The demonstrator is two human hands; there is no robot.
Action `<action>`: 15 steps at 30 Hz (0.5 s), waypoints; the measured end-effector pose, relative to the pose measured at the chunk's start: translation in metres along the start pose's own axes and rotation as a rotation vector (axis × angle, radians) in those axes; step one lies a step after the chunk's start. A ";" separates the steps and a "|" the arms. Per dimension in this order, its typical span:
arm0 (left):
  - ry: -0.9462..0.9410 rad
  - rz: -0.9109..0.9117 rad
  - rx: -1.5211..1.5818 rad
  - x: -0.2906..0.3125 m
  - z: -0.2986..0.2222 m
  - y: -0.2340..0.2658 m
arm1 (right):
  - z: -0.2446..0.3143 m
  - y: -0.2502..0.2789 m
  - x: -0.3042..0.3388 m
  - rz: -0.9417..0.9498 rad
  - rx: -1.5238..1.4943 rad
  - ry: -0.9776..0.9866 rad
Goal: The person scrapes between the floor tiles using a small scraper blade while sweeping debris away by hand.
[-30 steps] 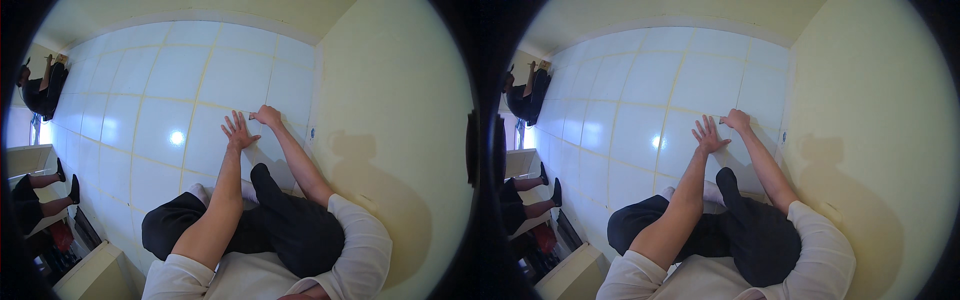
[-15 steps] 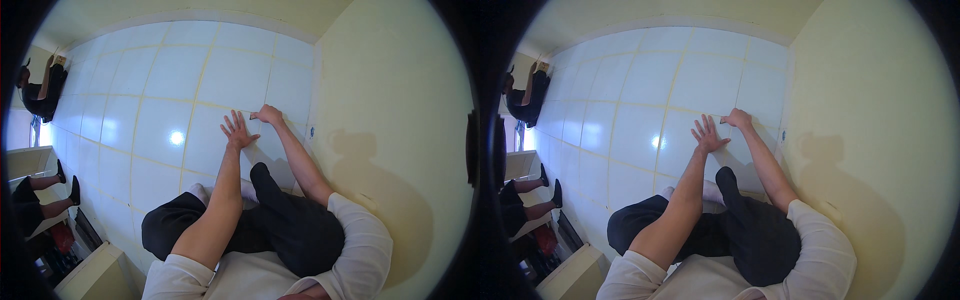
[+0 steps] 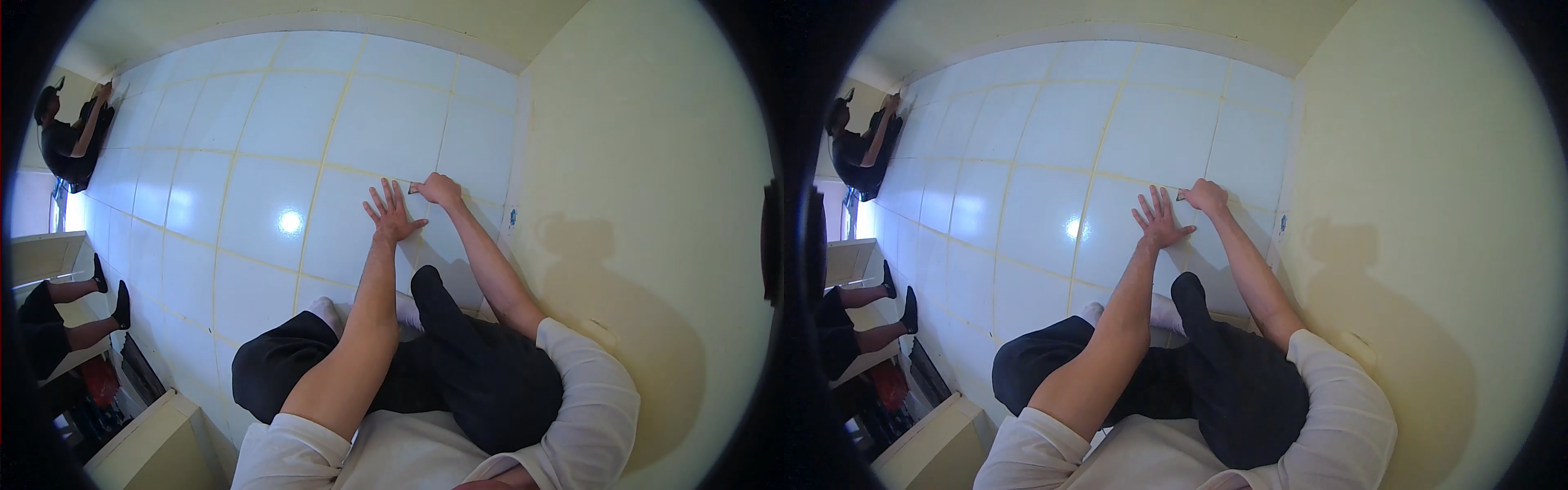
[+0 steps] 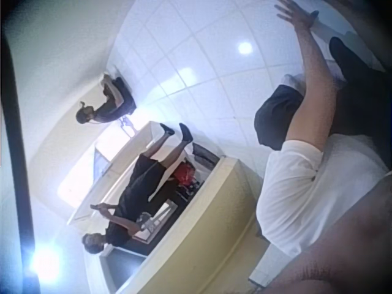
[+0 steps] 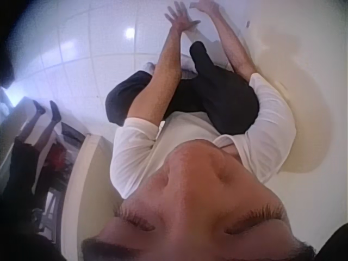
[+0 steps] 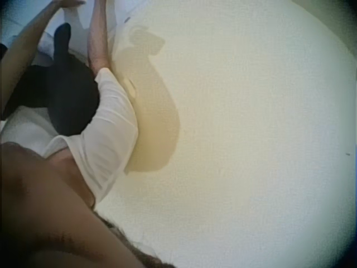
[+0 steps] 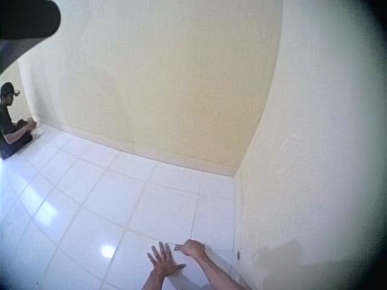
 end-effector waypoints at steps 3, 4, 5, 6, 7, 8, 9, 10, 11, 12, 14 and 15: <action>0.007 0.007 0.010 0.003 0.009 -0.001 | -0.005 0.011 0.006 0.014 -0.013 -0.043; 0.017 0.007 0.007 0.005 0.013 -0.001 | -0.007 0.013 0.005 0.078 -0.008 -0.059; 0.031 0.008 0.003 0.007 0.018 -0.001 | -0.008 0.011 0.006 0.145 -0.004 -0.074; 0.031 0.007 0.002 0.009 0.018 0.002 | -0.015 0.011 0.003 0.144 -0.005 -0.073; 0.019 0.002 0.013 0.009 0.012 0.005 | -0.028 0.012 -0.005 0.106 -0.037 -0.025; 0.009 -0.002 0.023 0.010 0.007 0.009 | -0.040 0.011 -0.012 0.070 -0.069 0.024; -0.002 -0.005 0.027 0.011 0.000 0.012 | -0.059 0.011 -0.020 0.060 -0.067 0.018; -0.008 -0.041 0.037 0.011 -0.009 0.017 | -0.079 0.015 -0.028 0.009 -0.305 0.051; -0.005 -0.073 0.044 0.012 -0.013 0.019 | -0.088 0.017 -0.031 -0.034 -0.546 0.091; 0.001 -0.068 0.040 0.015 -0.010 0.018 | -0.086 0.009 -0.029 -0.025 -0.550 0.090; -0.012 -0.126 -0.059 0.018 -0.012 0.021 | -0.089 0.003 -0.024 -0.046 -0.843 0.100; -0.010 -0.126 -0.063 0.016 -0.009 0.016 | -0.085 0.002 -0.022 -0.044 -0.846 0.102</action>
Point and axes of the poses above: each hand's wrist, its own x-axis away from the middle knuckle, its own y-axis out of the back of the hand, z = x × y, the point moved 5 cm from there along -x, towards the middle knuckle, and after that the axes turned 14 degrees about -x, right-handed, at the moved point
